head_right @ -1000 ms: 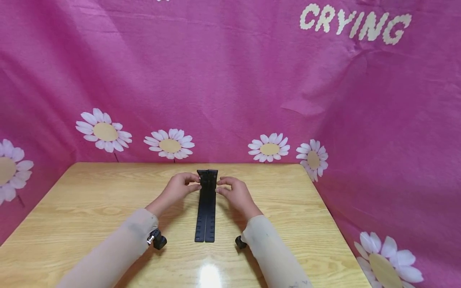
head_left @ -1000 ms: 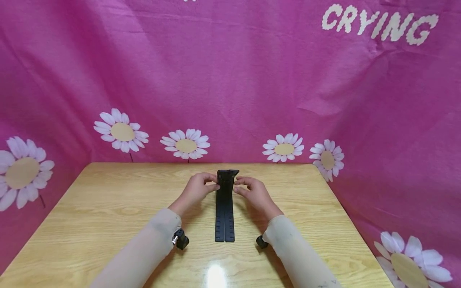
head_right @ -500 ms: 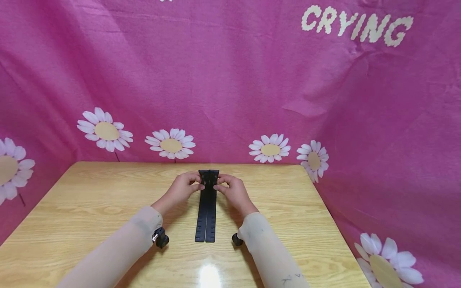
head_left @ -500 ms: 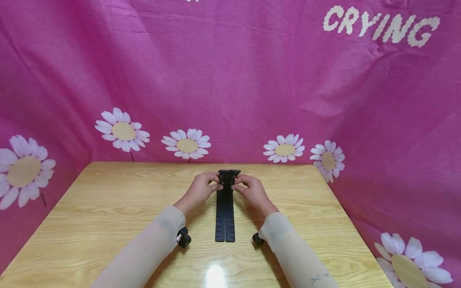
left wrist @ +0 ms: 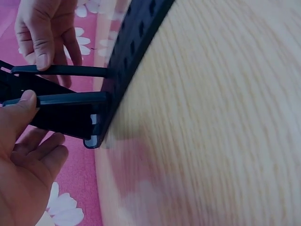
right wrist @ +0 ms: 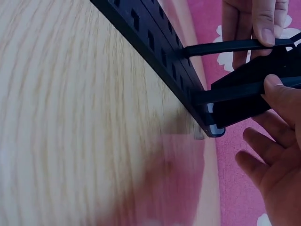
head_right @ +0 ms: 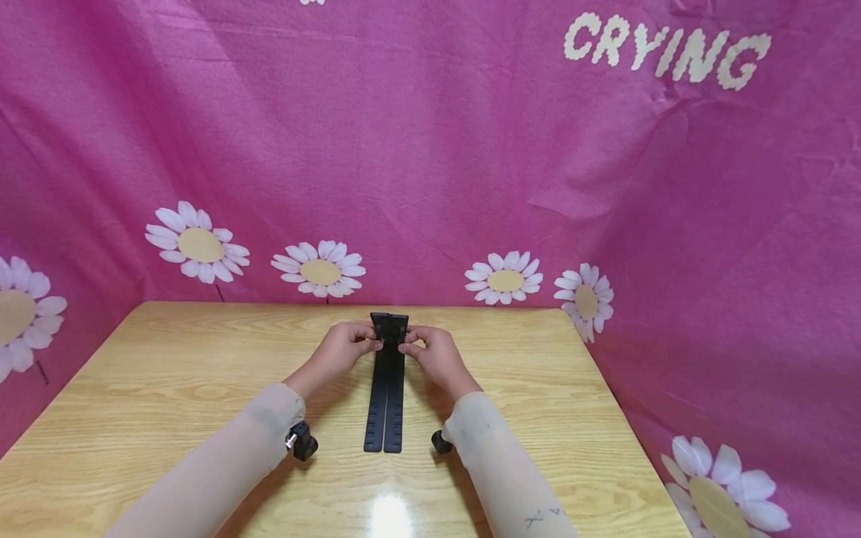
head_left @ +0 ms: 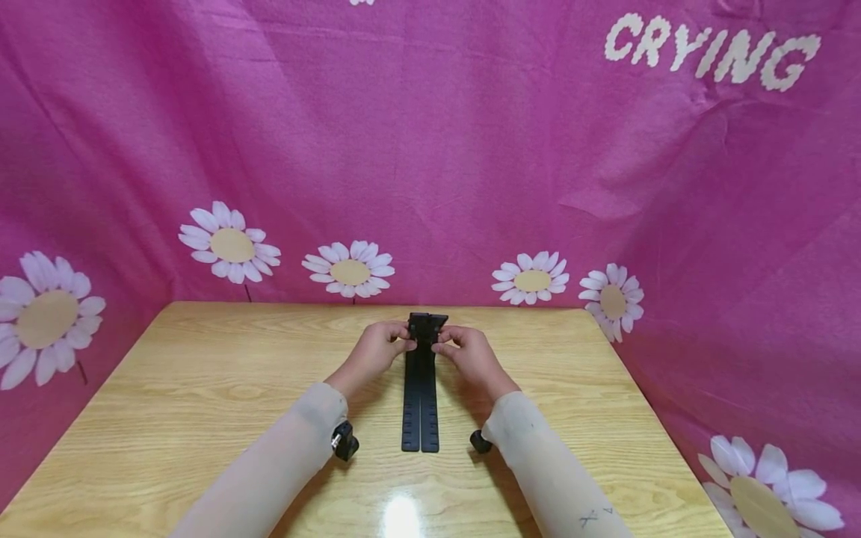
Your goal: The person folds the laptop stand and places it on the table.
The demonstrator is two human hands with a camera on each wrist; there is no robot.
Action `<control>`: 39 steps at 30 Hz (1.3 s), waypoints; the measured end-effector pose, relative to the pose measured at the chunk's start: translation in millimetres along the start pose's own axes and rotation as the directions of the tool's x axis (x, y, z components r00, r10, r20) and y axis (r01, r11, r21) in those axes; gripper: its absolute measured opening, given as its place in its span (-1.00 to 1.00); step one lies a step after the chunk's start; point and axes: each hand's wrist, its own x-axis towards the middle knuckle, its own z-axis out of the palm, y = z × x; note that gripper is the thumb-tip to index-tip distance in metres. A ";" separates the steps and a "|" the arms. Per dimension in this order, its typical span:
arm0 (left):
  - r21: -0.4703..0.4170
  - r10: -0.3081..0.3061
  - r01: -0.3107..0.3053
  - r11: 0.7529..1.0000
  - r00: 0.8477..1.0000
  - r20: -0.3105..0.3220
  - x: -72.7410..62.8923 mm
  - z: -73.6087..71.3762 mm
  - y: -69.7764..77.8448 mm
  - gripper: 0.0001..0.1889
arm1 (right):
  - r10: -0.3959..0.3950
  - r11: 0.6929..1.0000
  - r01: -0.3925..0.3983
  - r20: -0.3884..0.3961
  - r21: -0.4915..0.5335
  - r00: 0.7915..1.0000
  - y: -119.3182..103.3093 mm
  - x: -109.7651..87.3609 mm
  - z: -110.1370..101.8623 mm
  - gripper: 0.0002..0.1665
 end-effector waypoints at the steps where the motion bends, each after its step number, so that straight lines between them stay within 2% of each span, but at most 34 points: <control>1: -0.001 -0.003 0.003 1.000 1.000 0.001 -0.6 -0.3 0.4 -0.88 | 0.010 1.000 -0.010 0.004 0.001 1.000 -0.5 -0.3 0.1 -0.87; 8: -0.020 -0.025 0.026 0.999 1.000 0.012 -4.9 -2.9 2.7 -0.91 | 0.060 0.998 -0.061 0.018 0.008 0.998 -2.7 -3.7 0.8 -0.84; 16: 0.002 -0.011 0.011 1.000 1.000 -0.005 -2.6 -3.8 0.4 -0.90 | 0.027 1.000 -0.027 -0.004 -0.015 1.000 -2.6 -2.6 3.9 -0.84; 21: -0.002 -0.003 0.003 1.000 1.000 -0.005 -2.1 -5.0 2.2 -0.87 | 0.036 0.999 -0.036 -0.010 -0.018 0.999 -3.8 -0.9 4.3 -0.84; 31: -0.007 -0.025 0.025 1.000 0.999 -0.024 -1.8 -6.7 5.3 -0.91 | 0.026 1.000 -0.026 0.024 -0.002 0.999 -7.3 0.2 -0.7 -0.83; 39: -0.011 -0.041 0.041 0.999 0.998 -0.040 0.5 -5.0 3.2 -0.92 | 0.035 0.999 -0.036 -0.012 -0.025 0.999 -6.3 0.9 1.0 -0.84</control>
